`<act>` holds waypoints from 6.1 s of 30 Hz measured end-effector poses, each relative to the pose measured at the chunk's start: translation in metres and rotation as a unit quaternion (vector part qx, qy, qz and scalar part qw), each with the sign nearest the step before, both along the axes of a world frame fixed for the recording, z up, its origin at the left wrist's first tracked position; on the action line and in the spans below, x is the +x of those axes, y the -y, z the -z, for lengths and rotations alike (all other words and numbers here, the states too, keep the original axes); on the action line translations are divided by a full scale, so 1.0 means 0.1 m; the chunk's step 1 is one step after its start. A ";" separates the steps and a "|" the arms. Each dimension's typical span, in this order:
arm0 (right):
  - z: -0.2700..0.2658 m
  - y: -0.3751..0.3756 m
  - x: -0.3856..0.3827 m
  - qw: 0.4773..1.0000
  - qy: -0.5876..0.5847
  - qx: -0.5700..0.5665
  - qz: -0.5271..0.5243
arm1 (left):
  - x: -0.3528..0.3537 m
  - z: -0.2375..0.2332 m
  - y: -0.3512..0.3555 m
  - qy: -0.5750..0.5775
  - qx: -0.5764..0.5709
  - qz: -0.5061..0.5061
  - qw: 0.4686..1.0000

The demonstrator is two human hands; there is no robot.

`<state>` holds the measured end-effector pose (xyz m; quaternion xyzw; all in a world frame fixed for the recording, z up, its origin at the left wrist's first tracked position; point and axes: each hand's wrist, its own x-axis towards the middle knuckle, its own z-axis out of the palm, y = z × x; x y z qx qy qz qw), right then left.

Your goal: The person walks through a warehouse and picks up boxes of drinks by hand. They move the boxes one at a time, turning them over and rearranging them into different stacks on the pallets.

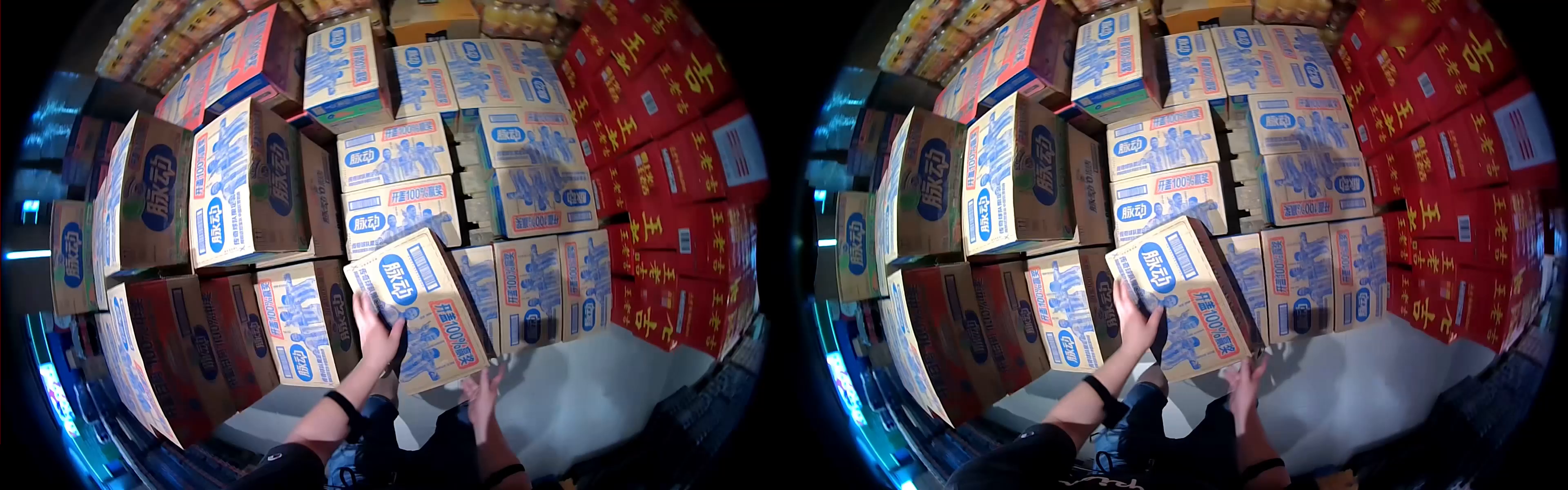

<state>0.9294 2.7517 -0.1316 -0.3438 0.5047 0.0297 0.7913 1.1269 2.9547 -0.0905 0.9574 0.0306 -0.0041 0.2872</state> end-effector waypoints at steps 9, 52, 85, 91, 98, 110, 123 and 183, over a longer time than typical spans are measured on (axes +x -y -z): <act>0.58 0.49 0.66 0.903 0.062 -0.209 -0.370 | -0.19 0.62 0.03 -0.169 -0.434 -0.219 0.857; 0.45 0.40 4.53 0.980 0.045 -0.111 -0.156 | 3.08 0.29 0.67 0.039 0.228 0.370 0.900; 1.26 3.44 -0.79 0.806 -0.258 -0.323 -0.424 | 3.01 0.13 1.19 -0.212 0.437 0.347 0.802; 0.34 3.91 0.96 0.776 -0.179 -0.423 -0.432 | 3.03 0.16 1.18 -0.258 0.467 0.336 0.776; 0.60 2.53 3.16 0.912 0.062 -0.229 -0.336 | 3.11 0.42 0.87 -0.171 0.365 0.402 0.822; 0.35 0.43 4.26 0.986 0.021 0.146 -0.076 | 5.49 0.02 1.48 -0.001 0.205 0.297 0.933; 0.76 0.11 3.88 0.959 0.204 0.188 0.063 | 5.16 -0.28 1.69 0.084 0.175 0.231 0.953; -1.65 3.49 0.98 0.665 -0.118 -0.549 -0.493 | 3.03 -1.00 0.32 -0.272 0.422 0.439 0.745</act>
